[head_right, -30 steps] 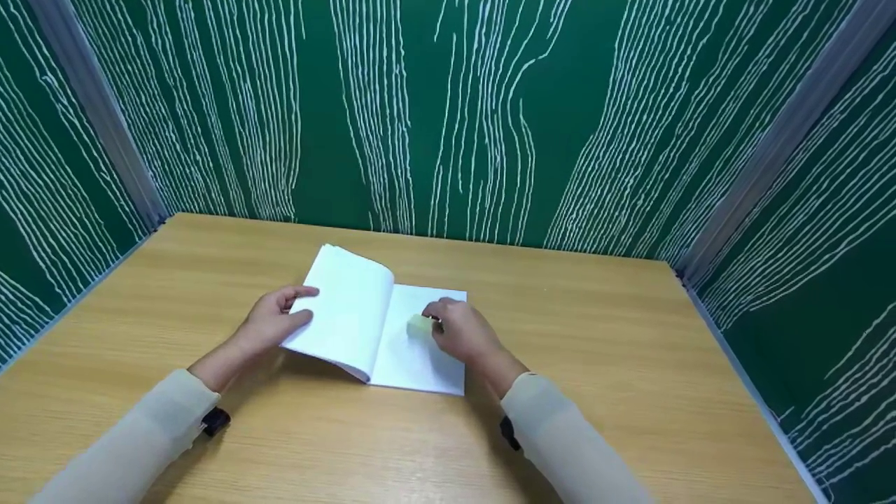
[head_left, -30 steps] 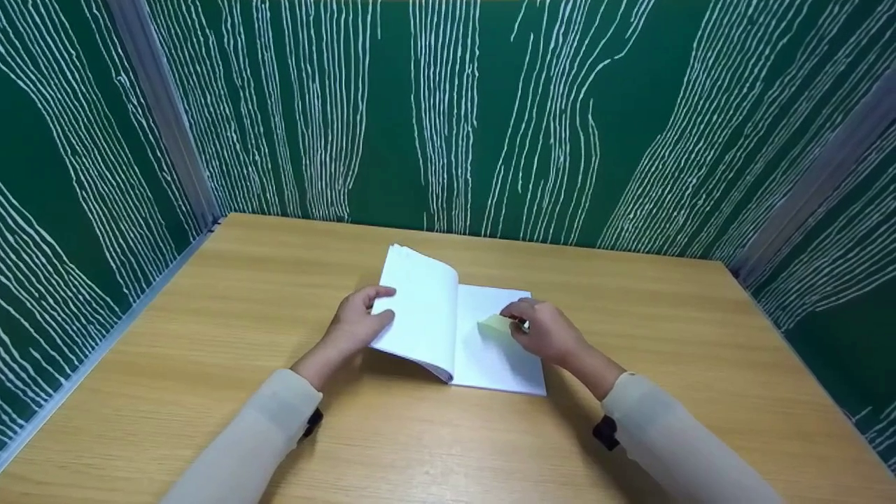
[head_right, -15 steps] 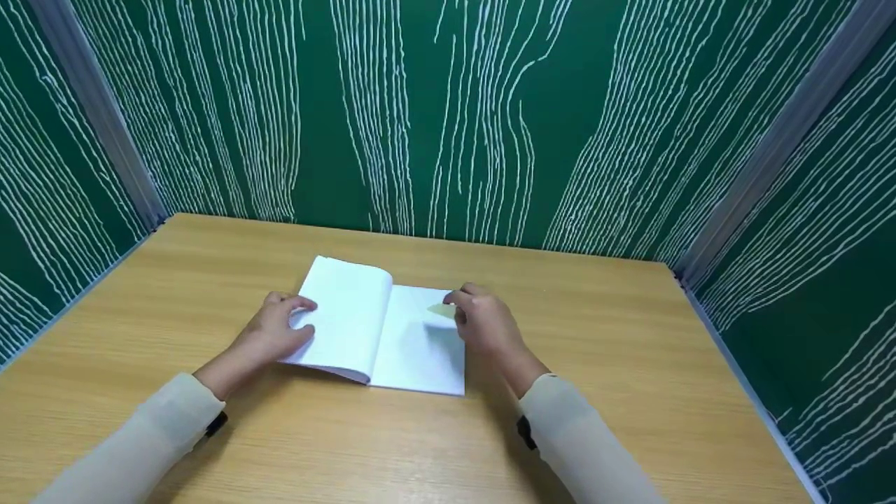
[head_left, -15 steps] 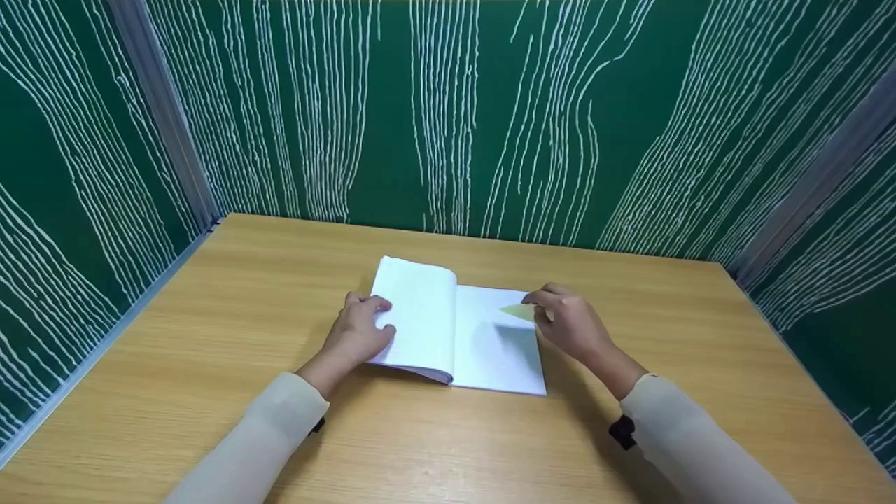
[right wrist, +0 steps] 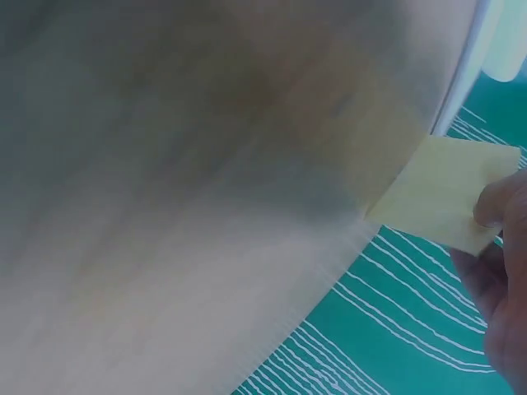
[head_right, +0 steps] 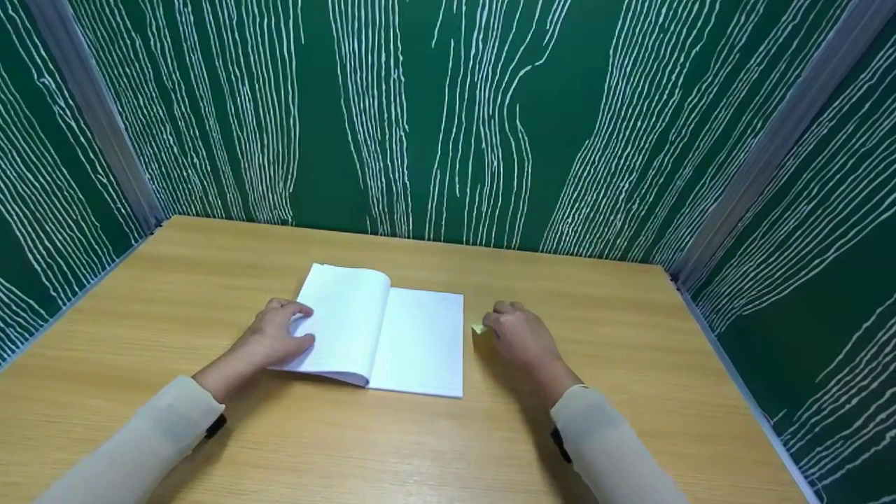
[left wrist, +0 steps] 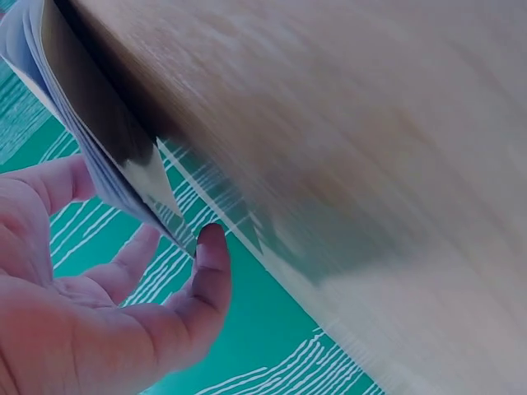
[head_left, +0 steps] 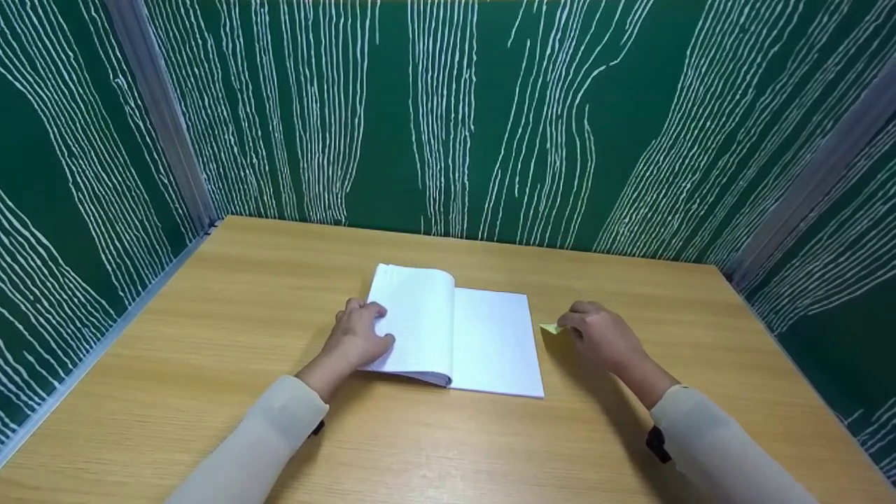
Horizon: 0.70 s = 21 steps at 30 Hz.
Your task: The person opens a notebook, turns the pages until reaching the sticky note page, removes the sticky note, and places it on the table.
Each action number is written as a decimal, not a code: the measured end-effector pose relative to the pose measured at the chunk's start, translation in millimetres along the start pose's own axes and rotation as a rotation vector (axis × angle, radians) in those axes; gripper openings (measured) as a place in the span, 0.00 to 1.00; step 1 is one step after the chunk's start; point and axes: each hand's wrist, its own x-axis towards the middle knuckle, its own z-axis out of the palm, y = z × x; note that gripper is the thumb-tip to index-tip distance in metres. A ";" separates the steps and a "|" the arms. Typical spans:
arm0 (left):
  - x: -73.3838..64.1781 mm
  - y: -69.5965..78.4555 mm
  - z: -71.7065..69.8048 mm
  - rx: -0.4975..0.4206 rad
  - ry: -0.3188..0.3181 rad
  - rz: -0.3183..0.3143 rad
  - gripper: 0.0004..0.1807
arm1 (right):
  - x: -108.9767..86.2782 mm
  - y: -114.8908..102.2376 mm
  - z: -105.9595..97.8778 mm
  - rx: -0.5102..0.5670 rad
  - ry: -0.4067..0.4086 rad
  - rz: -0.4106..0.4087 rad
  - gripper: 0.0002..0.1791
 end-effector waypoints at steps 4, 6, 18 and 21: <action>-0.4 0.8 -0.4 0.014 -0.014 -0.001 0.27 | -5.8 -3.0 0.1 0.006 -0.049 0.003 0.12; -0.3 0.9 -0.4 0.018 -0.019 -0.001 0.28 | -7.7 -5.1 -0.1 0.002 -0.076 0.008 0.12; 0.3 0.5 1.3 0.032 -0.017 -0.003 0.30 | -15.8 -9.6 5.1 0.040 -0.210 -0.060 0.13; 0.7 1.4 1.8 0.015 -0.021 -0.008 0.29 | -17.9 -8.8 7.1 0.034 -0.250 -0.067 0.13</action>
